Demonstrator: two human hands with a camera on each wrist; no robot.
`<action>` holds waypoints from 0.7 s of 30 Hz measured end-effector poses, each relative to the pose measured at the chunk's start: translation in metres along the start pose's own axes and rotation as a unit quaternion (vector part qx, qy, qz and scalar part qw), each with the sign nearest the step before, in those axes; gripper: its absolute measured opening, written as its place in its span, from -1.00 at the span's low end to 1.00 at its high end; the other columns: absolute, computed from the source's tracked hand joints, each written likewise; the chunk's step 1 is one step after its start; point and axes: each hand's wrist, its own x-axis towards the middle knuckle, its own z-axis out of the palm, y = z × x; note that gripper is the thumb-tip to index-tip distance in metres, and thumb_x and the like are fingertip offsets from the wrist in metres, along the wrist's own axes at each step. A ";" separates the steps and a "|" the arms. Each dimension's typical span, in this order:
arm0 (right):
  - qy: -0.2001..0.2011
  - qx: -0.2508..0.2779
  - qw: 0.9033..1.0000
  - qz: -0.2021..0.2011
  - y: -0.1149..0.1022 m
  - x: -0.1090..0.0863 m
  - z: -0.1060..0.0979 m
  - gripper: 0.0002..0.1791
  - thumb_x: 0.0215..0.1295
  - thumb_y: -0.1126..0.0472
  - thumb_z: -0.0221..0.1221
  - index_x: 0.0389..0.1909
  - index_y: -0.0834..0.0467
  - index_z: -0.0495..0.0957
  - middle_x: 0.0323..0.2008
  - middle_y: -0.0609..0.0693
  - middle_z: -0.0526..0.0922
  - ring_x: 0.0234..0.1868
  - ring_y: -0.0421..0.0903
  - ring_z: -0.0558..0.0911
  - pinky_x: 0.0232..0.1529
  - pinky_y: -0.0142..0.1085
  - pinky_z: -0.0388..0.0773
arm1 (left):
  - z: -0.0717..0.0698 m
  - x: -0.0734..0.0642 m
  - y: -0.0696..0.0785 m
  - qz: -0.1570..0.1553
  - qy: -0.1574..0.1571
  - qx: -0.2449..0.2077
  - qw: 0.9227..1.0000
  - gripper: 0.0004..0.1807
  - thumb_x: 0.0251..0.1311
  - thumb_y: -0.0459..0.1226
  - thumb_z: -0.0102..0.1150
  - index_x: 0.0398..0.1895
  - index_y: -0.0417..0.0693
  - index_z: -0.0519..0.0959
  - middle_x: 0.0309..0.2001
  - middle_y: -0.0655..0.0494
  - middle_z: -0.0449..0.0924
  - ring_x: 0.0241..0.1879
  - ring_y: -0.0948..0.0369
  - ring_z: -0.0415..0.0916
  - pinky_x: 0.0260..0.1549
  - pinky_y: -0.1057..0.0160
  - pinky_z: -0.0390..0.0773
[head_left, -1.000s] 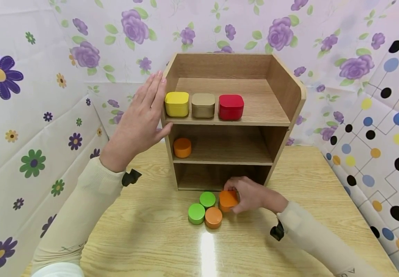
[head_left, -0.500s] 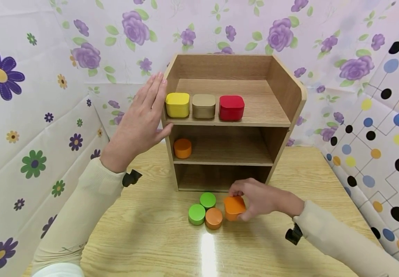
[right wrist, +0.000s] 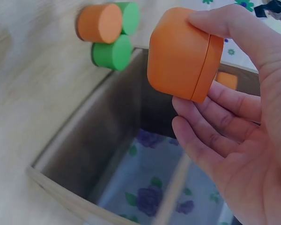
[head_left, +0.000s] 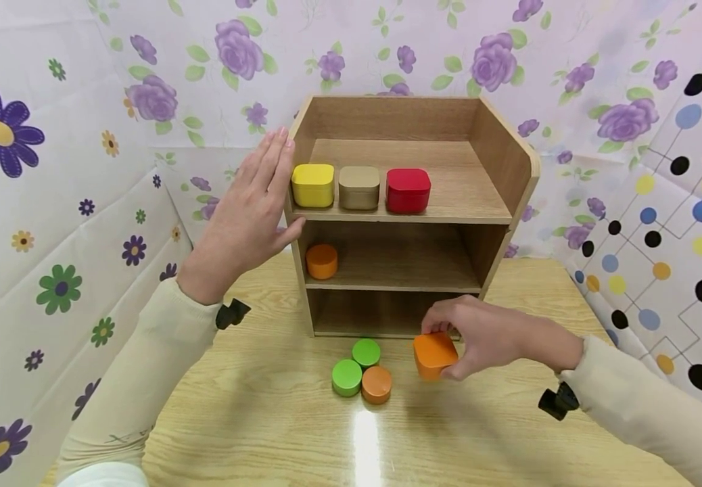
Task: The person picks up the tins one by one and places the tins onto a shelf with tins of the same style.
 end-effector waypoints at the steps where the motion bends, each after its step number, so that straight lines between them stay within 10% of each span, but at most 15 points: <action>1: 0.000 0.000 1.000 -0.001 -0.002 -0.002 -0.005 -0.51 0.06 -0.01 0.56 -0.02 0.01 0.63 -0.16 -0.27 0.65 -0.17 -0.33 0.59 -0.08 -0.37 0.70 | 0.000 0.000 0.000 0.000 0.000 0.000 1.000 0.15 0.24 -0.15 0.44 0.65 -0.46 -0.08 0.69 -0.39 -0.11 0.70 -0.22 -0.13 0.72 -0.06 -0.09; 21: 0.052 -0.088 0.995 0.022 -0.032 -0.036 -0.092 -0.45 0.03 0.00 0.61 0.06 -0.11 0.64 -0.10 -0.38 0.67 -0.09 -0.36 0.63 0.01 -0.31 0.73 | 0.001 0.000 -0.001 -0.002 -0.006 0.003 1.000 0.14 0.25 -0.15 0.42 0.66 -0.45 -0.10 0.69 -0.38 -0.12 0.71 -0.22 -0.15 0.73 -0.04 -0.11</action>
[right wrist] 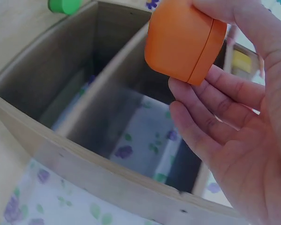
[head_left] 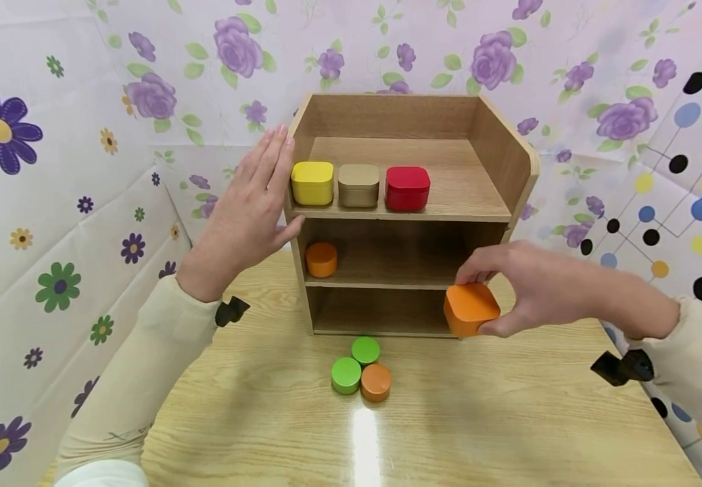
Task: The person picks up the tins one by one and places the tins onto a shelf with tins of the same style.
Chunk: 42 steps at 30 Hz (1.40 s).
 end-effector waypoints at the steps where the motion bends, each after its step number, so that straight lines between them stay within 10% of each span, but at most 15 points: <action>1: 0.005 -0.002 1.000 -0.002 -0.001 0.000 -0.004 -0.45 0.03 0.02 0.62 0.06 -0.12 0.64 -0.10 -0.38 0.67 -0.10 -0.37 0.63 0.00 -0.32 0.73 | 0.000 0.000 0.000 -0.001 -0.001 0.000 1.000 0.14 0.25 -0.15 0.42 0.66 -0.44 -0.10 0.69 -0.37 -0.12 0.71 -0.21 -0.15 0.73 -0.04 -0.11; 42: 0.060 -0.087 0.993 0.055 0.012 0.049 -0.109 -0.35 0.07 0.00 0.61 0.17 0.12 0.66 0.07 0.01 0.78 0.10 0.02 0.75 0.25 0.09 0.65 | 0.001 0.000 0.001 -0.003 0.007 -0.010 1.000 0.14 0.23 -0.17 0.43 0.66 -0.44 -0.08 0.69 -0.37 -0.11 0.71 -0.21 -0.14 0.72 -0.05 -0.10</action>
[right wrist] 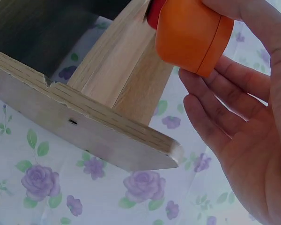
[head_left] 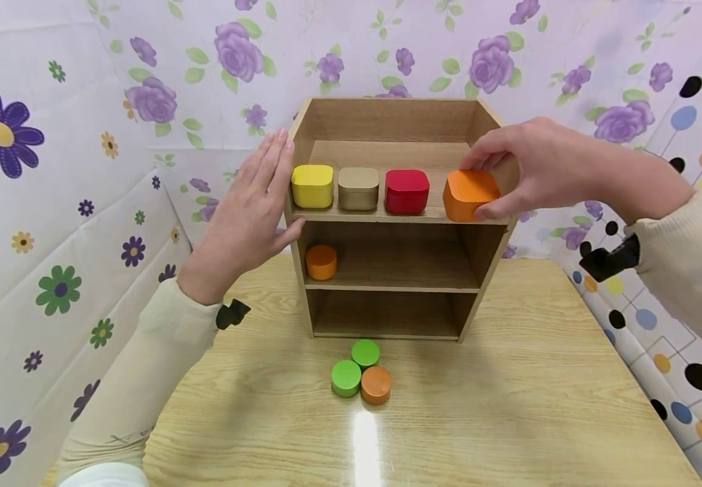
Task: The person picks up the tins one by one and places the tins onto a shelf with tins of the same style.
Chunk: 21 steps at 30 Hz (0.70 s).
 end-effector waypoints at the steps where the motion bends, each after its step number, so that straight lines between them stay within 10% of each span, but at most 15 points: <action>1: 0.000 0.002 1.000 0.005 0.001 0.002 0.000 -0.35 0.07 0.00 0.60 0.17 0.12 0.66 0.07 0.02 0.78 0.11 0.04 0.74 0.26 0.10 0.65 | 0.000 0.000 0.000 0.001 0.000 0.000 1.000 0.14 0.24 -0.17 0.43 0.66 -0.44 -0.08 0.69 -0.37 -0.11 0.71 -0.21 -0.14 0.73 -0.04 -0.10; 21: -0.016 0.011 0.999 0.049 0.019 0.021 0.014 -0.35 0.15 -0.01 0.55 0.22 0.18 0.63 0.11 0.11 0.75 0.17 0.10 0.70 0.33 0.10 0.59 | 0.001 0.000 -0.001 0.002 0.003 -0.002 1.000 0.15 0.23 -0.16 0.44 0.66 -0.45 -0.09 0.69 -0.37 -0.11 0.71 -0.21 -0.15 0.73 -0.04 -0.12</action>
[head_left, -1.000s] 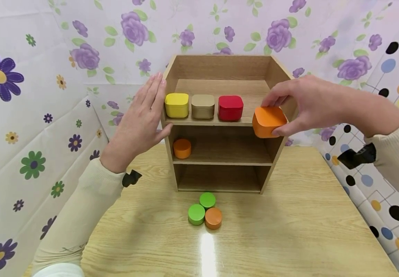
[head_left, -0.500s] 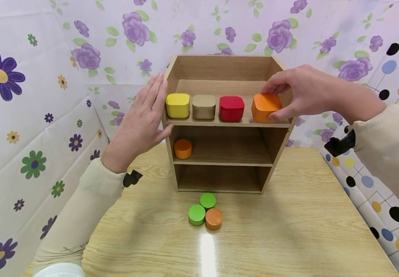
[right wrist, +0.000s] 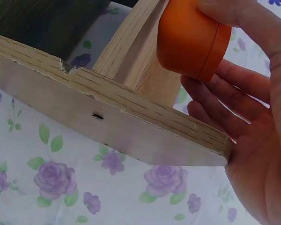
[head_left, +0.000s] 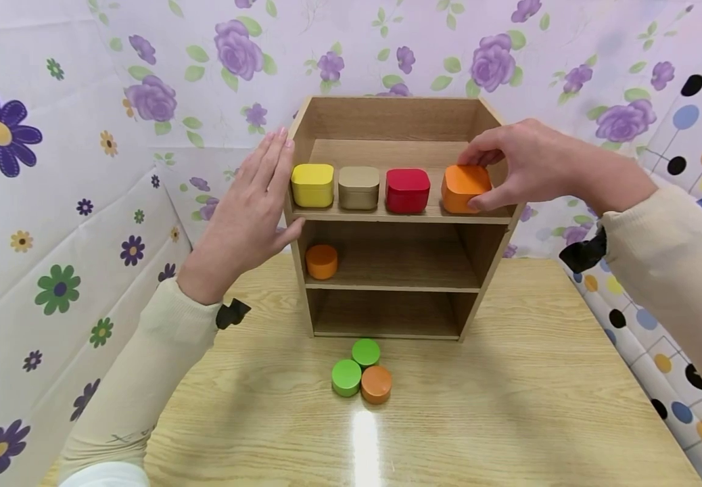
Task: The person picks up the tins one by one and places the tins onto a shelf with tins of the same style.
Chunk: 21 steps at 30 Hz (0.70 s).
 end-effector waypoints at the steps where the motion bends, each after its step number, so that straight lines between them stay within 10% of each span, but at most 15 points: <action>1: -0.002 -0.001 1.000 0.000 0.000 0.000 0.000 -0.35 0.16 0.00 0.55 0.23 0.18 0.63 0.11 0.12 0.75 0.17 0.10 0.70 0.33 0.10 0.58 | 0.000 0.000 0.000 -0.001 0.000 0.000 1.000 0.15 0.23 -0.16 0.44 0.66 -0.45 -0.09 0.69 -0.37 -0.12 0.71 -0.21 -0.15 0.73 -0.04 -0.12; 21: -0.054 -0.017 0.998 0.030 0.000 0.007 -0.003 -0.29 0.25 -0.04 0.48 0.34 0.21 0.57 0.23 0.21 0.71 0.26 0.17 0.65 0.39 0.19 0.52 | -0.001 0.001 0.002 0.001 -0.002 -0.003 1.000 0.14 0.23 -0.18 0.43 0.65 -0.45 -0.08 0.69 -0.37 -0.11 0.71 -0.22 -0.14 0.73 -0.03 -0.13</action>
